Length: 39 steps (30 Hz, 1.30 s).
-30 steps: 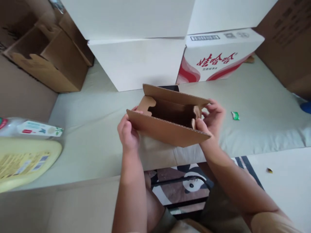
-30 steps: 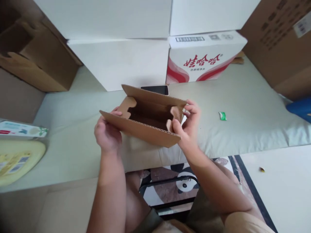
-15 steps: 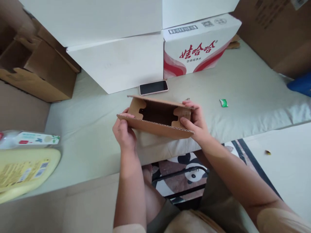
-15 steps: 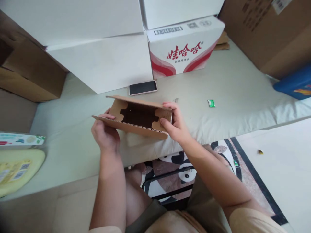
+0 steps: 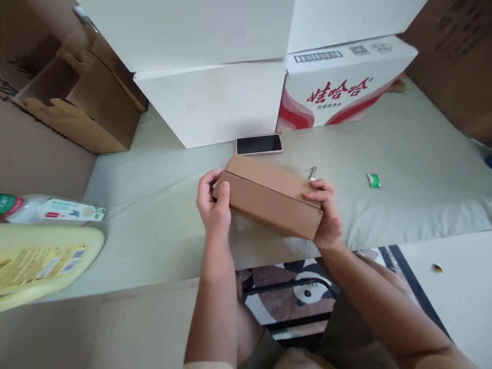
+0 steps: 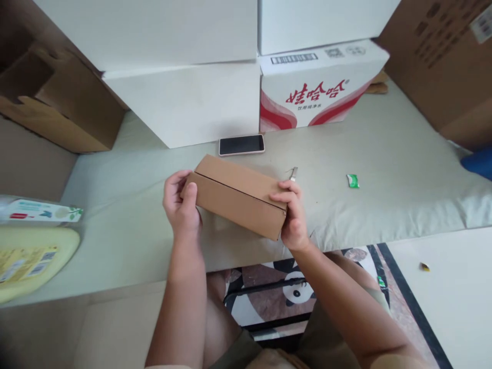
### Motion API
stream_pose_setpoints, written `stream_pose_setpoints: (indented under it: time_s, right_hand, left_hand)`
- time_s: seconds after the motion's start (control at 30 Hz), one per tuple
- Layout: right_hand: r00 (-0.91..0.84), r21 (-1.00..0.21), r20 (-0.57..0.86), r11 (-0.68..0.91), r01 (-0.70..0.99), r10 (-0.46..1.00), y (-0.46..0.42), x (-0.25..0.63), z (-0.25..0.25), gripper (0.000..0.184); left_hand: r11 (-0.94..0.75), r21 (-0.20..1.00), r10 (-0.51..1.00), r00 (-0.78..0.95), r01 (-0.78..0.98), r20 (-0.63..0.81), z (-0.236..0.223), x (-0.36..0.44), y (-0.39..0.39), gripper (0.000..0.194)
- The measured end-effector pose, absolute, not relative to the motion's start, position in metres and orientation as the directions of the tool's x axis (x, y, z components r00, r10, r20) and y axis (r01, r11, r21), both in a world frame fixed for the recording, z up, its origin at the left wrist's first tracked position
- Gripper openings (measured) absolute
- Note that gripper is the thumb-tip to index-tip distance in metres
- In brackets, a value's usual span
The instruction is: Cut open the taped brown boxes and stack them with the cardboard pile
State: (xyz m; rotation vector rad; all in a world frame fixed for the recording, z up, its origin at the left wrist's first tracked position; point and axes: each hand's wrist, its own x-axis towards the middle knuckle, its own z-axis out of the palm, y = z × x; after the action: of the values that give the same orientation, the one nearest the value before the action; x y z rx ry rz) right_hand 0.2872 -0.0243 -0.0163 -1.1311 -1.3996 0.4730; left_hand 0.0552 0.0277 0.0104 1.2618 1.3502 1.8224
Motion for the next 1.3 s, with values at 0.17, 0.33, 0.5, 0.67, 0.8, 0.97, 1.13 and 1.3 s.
stream_pose_setpoints:
  time_s: [0.17, 0.33, 0.5, 0.67, 0.8, 0.97, 1.13, 1.3]
  right_hand:
    - [0.064, -0.794, 0.551, 0.499, 0.347, 0.832, -0.031, 0.293, -0.013, 0.029]
    - [0.061, -0.793, 0.538, 0.481, 0.375, 0.841, -0.035, 0.295, -0.009, 0.023]
    - [0.038, -0.762, 0.588, 0.538, 0.360, 0.808, -0.034, 0.295, -0.006, 0.021]
    - [0.044, -0.774, 0.595, 0.557, 0.302, 0.803, -0.032, 0.299, -0.008, 0.030]
    - [0.140, -0.847, 0.508, 0.464, 0.259, 0.850, -0.031, 0.300, -0.020, 0.045]
    - [0.164, -0.909, 0.374, 0.326, 0.259, 0.913, -0.031, 0.308, -0.029, 0.057]
    - [0.073, -0.962, 0.197, 0.179, 0.206, 0.978, -0.028, 0.316, -0.029, 0.055]
    - [-0.144, -0.983, 0.164, 0.174, 0.059, 0.976, -0.033, 0.305, -0.031, 0.066]
  left_hand:
    - [-0.393, 0.901, 0.842, -0.321, 0.184, 0.433, 0.010, 0.048, 0.027, 0.029]
    - [-0.392, 0.873, 0.853, -0.241, 0.291, 0.463, 0.018, 0.038, 0.022, 0.021]
    - [-0.384, 0.843, 0.846, -0.224, 0.376, 0.485, 0.025, 0.036, 0.019, 0.022]
    - [-0.380, 0.826, 0.820, -0.263, 0.416, 0.509, 0.026, 0.041, 0.023, 0.026]
    - [-0.387, 0.836, 0.791, -0.325, 0.389, 0.518, 0.026, 0.040, 0.026, 0.027]
    - [-0.368, 0.863, 0.769, -0.408, 0.346, 0.492, 0.024, 0.029, 0.027, 0.026]
    - [-0.296, 0.922, 0.725, -0.570, 0.249, 0.387, 0.022, 0.016, 0.029, 0.022]
    - [-0.230, 0.971, 0.740, -0.637, 0.060, 0.215, 0.019, 0.015, 0.032, 0.020]
